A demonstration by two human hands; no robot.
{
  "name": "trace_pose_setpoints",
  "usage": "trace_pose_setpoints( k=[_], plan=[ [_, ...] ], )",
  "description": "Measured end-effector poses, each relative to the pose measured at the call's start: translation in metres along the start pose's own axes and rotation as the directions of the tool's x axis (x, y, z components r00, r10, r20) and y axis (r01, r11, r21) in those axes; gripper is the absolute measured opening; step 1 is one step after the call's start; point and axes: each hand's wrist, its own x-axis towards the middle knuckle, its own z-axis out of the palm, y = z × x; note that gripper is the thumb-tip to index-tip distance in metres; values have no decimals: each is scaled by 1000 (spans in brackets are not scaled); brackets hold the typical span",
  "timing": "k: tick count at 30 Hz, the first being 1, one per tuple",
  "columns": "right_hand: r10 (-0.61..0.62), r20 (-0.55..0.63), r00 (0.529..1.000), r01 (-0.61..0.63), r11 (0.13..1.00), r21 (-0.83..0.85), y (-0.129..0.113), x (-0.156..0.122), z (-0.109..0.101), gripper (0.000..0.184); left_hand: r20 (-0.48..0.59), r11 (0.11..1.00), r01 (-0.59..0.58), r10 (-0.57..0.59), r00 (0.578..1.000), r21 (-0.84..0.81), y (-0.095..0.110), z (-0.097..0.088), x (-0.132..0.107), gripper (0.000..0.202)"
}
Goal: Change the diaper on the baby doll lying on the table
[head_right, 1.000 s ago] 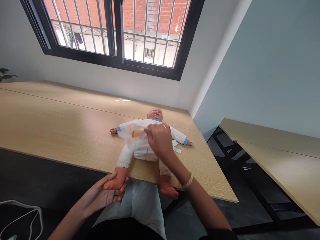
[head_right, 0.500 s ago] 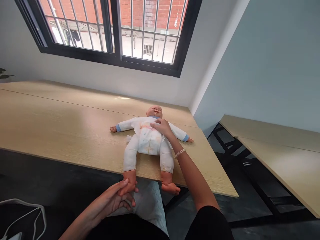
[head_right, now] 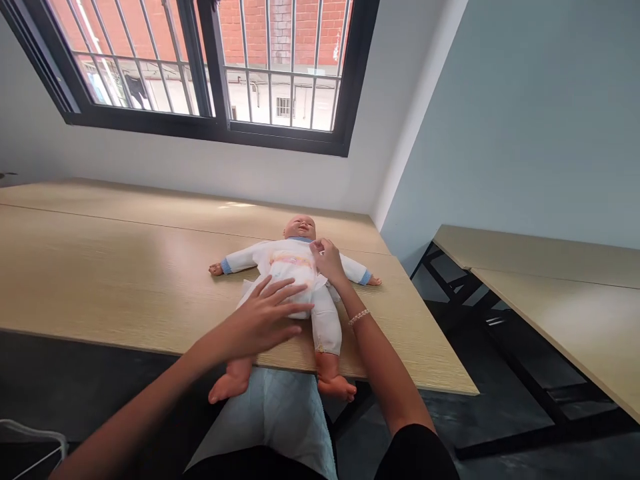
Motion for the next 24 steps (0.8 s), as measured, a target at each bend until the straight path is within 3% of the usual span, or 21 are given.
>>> trace_pose_setpoints(
  k=[2,5,8,11,14,18,21,24],
  plan=[
    [26,-47,999,-26,1000,-13,9,-4,-17,28,132,993,-62,48,990,104,-18,10,28,45],
    [110,-53,993,-112,993,-39,25,-18,-53,31,212,984,-117,87,973,133,-42,21,56,47],
    [219,146,965,-208,974,-87,36,-38,-89,38,287,992,-107,85,954,63,-59,23,75,49],
    [288,399,871,-263,958,-118,41,-58,-111,47,376,998,-56,60,925,-21,-73,22,91,51],
    [338,486,806,-293,941,-168,42,-70,-115,50,402,995,-20,58,914,-97,-85,25,104,51],
    [342,516,785,-286,940,-187,40,-74,-109,46,369,985,12,53,928,-170,-96,33,110,54],
    [329,530,781,-346,935,-71,35,-74,-107,46,323,970,38,43,945,-240,-100,37,110,55],
    [337,462,821,-450,879,157,26,-74,-106,48,273,951,56,30,961,-303,-100,38,108,56]
  ],
)
